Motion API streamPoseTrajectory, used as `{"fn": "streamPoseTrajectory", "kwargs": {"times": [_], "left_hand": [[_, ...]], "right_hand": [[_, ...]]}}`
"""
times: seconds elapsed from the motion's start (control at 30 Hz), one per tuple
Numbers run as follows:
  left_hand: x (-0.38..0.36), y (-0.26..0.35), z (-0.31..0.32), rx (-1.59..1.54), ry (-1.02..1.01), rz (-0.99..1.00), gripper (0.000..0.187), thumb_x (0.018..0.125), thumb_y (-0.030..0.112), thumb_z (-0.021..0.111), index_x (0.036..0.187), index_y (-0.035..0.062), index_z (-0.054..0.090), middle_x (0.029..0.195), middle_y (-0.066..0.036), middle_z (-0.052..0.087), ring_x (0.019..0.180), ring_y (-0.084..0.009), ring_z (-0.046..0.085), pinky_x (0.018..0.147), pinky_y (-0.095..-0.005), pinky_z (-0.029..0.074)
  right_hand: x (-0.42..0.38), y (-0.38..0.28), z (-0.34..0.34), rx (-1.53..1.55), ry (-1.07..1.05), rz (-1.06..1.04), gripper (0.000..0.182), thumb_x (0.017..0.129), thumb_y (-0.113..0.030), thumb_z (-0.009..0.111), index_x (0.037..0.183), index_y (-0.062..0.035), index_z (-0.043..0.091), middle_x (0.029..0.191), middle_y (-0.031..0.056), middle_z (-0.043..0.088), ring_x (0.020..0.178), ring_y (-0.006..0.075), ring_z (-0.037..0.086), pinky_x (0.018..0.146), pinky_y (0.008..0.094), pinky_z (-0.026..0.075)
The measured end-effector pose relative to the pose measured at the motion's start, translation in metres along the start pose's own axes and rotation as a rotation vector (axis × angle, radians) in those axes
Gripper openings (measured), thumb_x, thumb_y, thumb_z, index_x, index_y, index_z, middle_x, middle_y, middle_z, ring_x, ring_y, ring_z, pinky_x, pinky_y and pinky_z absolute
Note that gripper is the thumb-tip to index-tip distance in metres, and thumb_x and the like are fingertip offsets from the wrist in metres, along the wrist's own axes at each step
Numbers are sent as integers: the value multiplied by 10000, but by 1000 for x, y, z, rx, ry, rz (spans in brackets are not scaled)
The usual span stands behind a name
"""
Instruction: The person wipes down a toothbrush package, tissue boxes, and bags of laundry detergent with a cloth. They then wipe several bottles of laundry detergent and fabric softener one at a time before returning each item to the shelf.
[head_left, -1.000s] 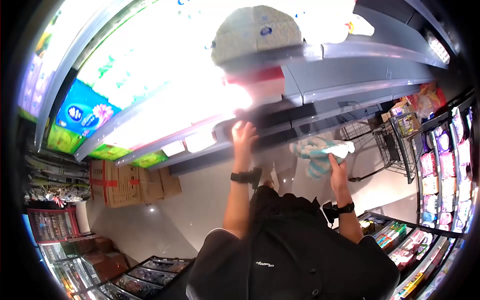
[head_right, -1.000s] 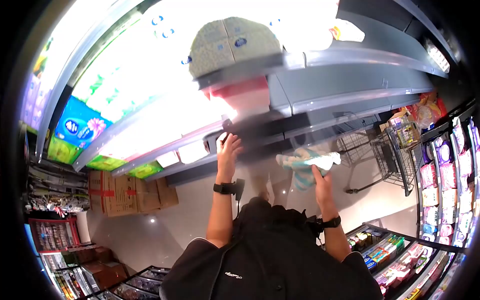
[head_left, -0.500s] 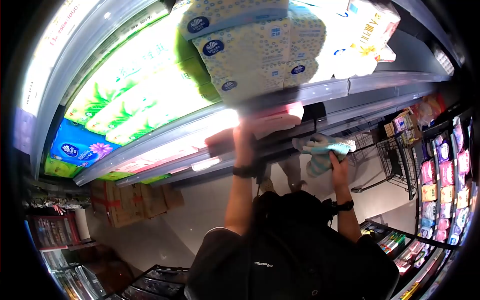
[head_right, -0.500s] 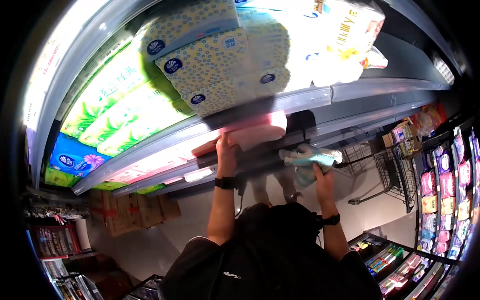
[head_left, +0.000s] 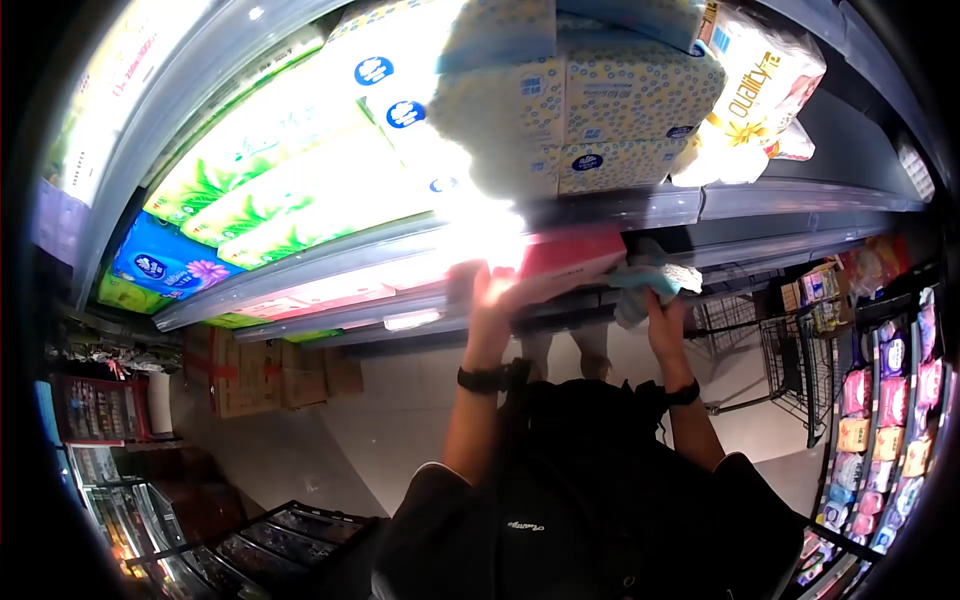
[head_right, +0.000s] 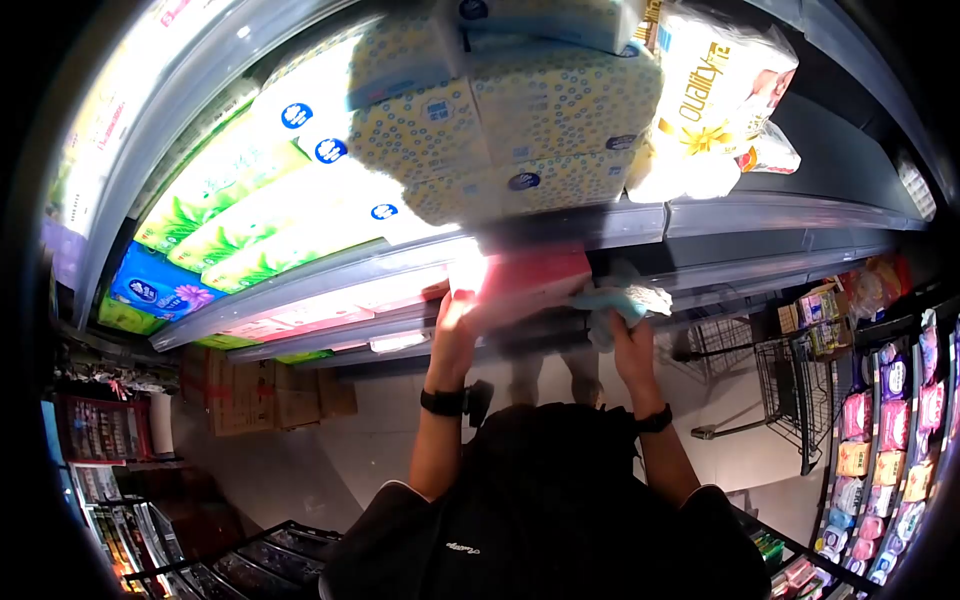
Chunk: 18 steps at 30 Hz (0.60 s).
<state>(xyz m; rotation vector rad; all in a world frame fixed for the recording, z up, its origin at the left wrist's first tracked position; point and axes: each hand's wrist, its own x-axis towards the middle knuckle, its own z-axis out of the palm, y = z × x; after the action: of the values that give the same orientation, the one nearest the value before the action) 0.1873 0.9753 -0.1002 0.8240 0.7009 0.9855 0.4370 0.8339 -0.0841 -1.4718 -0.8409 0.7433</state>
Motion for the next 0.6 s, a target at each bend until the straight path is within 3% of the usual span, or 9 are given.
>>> {"fn": "streamPoseTrajectory", "kwargs": {"times": [0.03, 0.1, 0.2, 0.23, 0.27, 0.33, 0.43, 0.53, 0.6], "left_hand": [[-9, 12, 17, -9, 20, -44, 454, 916, 305, 507, 1285, 57, 413, 1150, -56, 521, 1041, -160, 506, 885, -305, 415], [-19, 10, 20, -68, 88, -183, 548, 901, 311, 535, 1343, 65, 325, 1230, -71, 460, 1128, -187, 452, 936, -342, 391], [-18, 18, 23, -105, 71, -251, 655, 876, 307, 575, 1389, 78, 239, 1300, -84, 402, 1207, -212, 393, 987, -382, 359], [-18, 21, 25, -109, 47, -254, 683, 868, 303, 588, 1398, 82, 218, 1315, -87, 388, 1224, -218, 377, 1000, -392, 349], [-18, 25, 28, -113, 23, -256, 713, 859, 299, 601, 1407, 86, 197, 1329, -90, 375, 1241, -224, 361, 1012, -403, 339], [-21, 39, 42, -62, 13, -266, 729, 853, 281, 614, 1408, 78, 186, 1329, -114, 380, 1208, -233, 406, 972, -401, 386], [-19, 51, 59, 102, -32, -212, 648, 848, 210, 617, 1350, 33, 247, 1289, -143, 419, 1147, -228, 475, 936, -377, 437], [-15, 34, 65, 283, -38, -1, 437, 844, 111, 606, 1208, -37, 415, 1197, -150, 495, 1086, -194, 523, 935, -336, 450], [-7, 6, 54, 176, -2, 101, 497, 822, 124, 628, 1234, -31, 398, 1206, -142, 490, 1084, -192, 521, 925, -336, 453]], "right_hand": [[4, 2, 1, -3, -24, -13, 236, 914, -112, 541, 1118, 7, 550, 1024, 29, 584, 934, 116, 523, 836, 270, 415], [10, -1, 3, -88, -101, -153, 204, 899, -102, 545, 1069, 7, 572, 990, 61, 606, 900, 139, 548, 799, 279, 427], [8, -9, 7, -266, -148, -170, 195, 875, -111, 548, 1037, -12, 589, 934, 126, 625, 824, 230, 594, 739, 308, 446], [10, -2, 4, -354, -179, -210, 225, 865, -135, 559, 1055, -16, 584, 980, 170, 612, 898, 335, 583, 776, 326, 450], [11, 4, 4, -425, -166, -285, 232, 831, -100, 566, 1046, -17, 586, 1025, 184, 598, 938, 389, 556, 775, 386, 453], [6, -3, 3, -570, -176, -523, 249, 795, -82, 559, 1032, -14, 591, 1046, 186, 585, 975, 394, 545, 813, 432, 445], [1, -32, 23, -707, -321, -678, 308, 749, -83, 570, 1050, -31, 606, 1064, 192, 595, 970, 378, 550, 833, 445, 440], [2, -12, 51, -701, -522, -598, 302, 714, -90, 569, 1008, -38, 616, 1037, 199, 593, 958, 384, 544, 857, 459, 428], [4, -24, 61, -775, -610, -549, 284, 707, -99, 566, 980, -35, 615, 1000, 202, 591, 956, 398, 537, 860, 464, 422]]}}
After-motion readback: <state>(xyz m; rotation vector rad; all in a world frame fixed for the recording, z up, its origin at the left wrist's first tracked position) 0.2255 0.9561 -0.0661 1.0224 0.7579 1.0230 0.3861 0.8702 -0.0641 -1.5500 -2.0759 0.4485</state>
